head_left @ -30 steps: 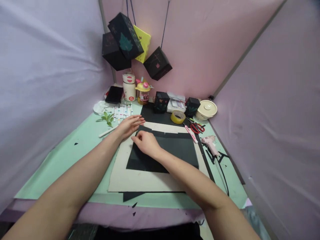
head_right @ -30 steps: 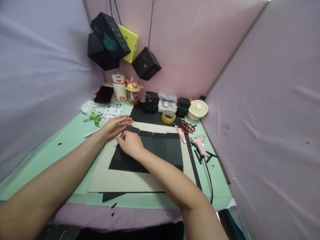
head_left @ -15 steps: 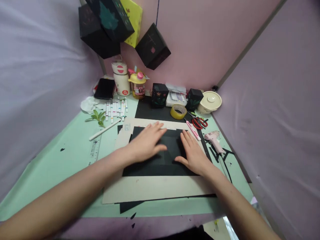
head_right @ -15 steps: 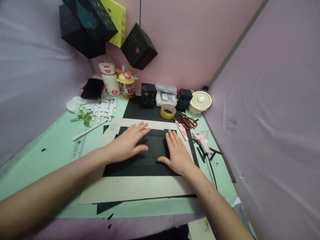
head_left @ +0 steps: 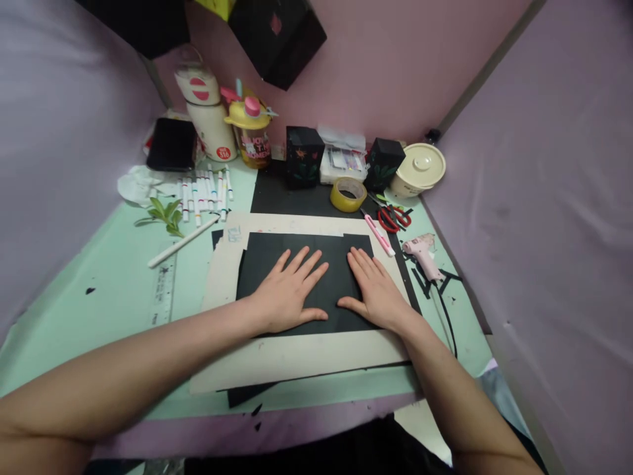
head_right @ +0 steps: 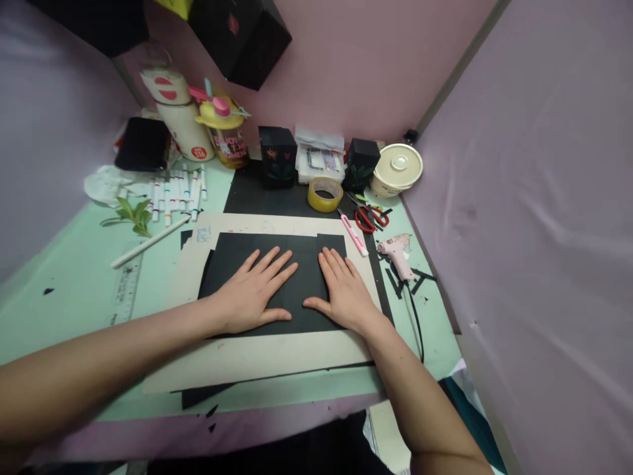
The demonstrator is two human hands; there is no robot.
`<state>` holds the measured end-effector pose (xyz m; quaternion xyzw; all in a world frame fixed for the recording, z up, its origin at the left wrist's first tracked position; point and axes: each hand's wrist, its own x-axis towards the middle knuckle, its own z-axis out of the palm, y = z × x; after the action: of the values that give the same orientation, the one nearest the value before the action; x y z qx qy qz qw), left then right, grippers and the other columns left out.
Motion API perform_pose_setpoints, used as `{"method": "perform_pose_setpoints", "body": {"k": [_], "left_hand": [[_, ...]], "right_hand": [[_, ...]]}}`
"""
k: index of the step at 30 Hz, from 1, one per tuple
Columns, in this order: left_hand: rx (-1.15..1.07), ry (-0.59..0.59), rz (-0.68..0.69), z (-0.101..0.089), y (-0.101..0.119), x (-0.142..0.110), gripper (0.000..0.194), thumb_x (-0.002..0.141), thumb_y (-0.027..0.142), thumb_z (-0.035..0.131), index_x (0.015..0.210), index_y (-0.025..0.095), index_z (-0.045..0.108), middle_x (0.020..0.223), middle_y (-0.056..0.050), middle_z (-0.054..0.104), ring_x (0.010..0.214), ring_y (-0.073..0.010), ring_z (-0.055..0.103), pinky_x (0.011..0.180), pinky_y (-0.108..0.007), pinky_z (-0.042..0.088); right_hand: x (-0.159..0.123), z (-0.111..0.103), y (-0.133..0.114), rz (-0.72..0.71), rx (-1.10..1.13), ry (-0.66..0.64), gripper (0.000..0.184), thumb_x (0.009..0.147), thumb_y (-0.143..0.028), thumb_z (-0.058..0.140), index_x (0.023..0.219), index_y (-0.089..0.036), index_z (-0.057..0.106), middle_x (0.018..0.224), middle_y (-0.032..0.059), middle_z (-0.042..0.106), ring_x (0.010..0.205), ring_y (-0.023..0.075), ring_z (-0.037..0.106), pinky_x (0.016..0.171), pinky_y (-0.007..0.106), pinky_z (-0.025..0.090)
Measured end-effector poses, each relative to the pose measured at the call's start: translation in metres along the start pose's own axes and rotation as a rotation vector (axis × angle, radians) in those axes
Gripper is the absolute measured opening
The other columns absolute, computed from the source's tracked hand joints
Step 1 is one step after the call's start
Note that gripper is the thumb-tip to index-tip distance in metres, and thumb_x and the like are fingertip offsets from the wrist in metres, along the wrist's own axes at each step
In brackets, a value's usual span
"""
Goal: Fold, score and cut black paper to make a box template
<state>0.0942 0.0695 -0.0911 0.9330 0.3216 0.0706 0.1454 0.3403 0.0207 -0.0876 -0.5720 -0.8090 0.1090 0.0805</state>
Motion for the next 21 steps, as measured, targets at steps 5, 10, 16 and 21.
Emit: {"method": "perform_pose_setpoints", "body": {"k": [5, 10, 16, 21], "left_hand": [[0.041, -0.052, -0.017, -0.002, 0.002, 0.001, 0.096, 0.081, 0.079, 0.045, 0.154, 0.019, 0.029, 0.162, -0.013, 0.016, 0.15, -0.0371, 0.008, 0.118, -0.052, -0.005], [0.152, -0.099, -0.032, -0.008, 0.006, 0.0, 0.093, 0.086, 0.078, 0.038, 0.156, 0.018, 0.022, 0.164, -0.011, 0.01, 0.15, -0.0353, 0.004, 0.118, -0.054, 0.001], [0.22, -0.129, -0.042, -0.01, 0.009, 0.001, 0.094, 0.086, 0.078, 0.036, 0.156, 0.018, 0.02, 0.164, -0.011, 0.008, 0.15, -0.0362, 0.004, 0.118, -0.055, 0.005], [0.219, -0.14, -0.059, -0.012, 0.01, 0.002, 0.093, 0.086, 0.078, 0.037, 0.156, 0.018, 0.022, 0.164, -0.011, 0.008, 0.15, -0.0363, 0.005, 0.118, -0.056, 0.007]], "right_hand": [[-0.001, -0.004, 0.007, 0.018, 0.255, 0.137, 0.077, 0.089, -0.054, 0.057, 0.152, -0.02, 0.031, 0.16, 0.0145, 0.027, 0.148, 0.0276, 0.023, 0.119, 0.049, 0.024], [0.002, -0.006, 0.02, 0.221, 0.607, 0.516, 0.029, 0.094, -0.036, 0.051, 0.116, -0.023, 0.063, 0.125, 0.0102, 0.061, 0.117, 0.0229, 0.058, 0.101, 0.043, 0.047], [0.002, -0.01, 0.021, 0.308, 0.686, 0.655, 0.017, 0.09, -0.027, 0.052, 0.1, -0.022, 0.065, 0.11, 0.0065, 0.062, 0.104, 0.0199, 0.06, 0.085, 0.035, 0.055], [0.001, -0.011, 0.023, 0.333, 0.796, 0.705, 0.016, 0.087, -0.026, 0.055, 0.098, -0.022, 0.065, 0.112, 0.0063, 0.058, 0.103, 0.0197, 0.059, 0.078, 0.034, 0.06]]}}
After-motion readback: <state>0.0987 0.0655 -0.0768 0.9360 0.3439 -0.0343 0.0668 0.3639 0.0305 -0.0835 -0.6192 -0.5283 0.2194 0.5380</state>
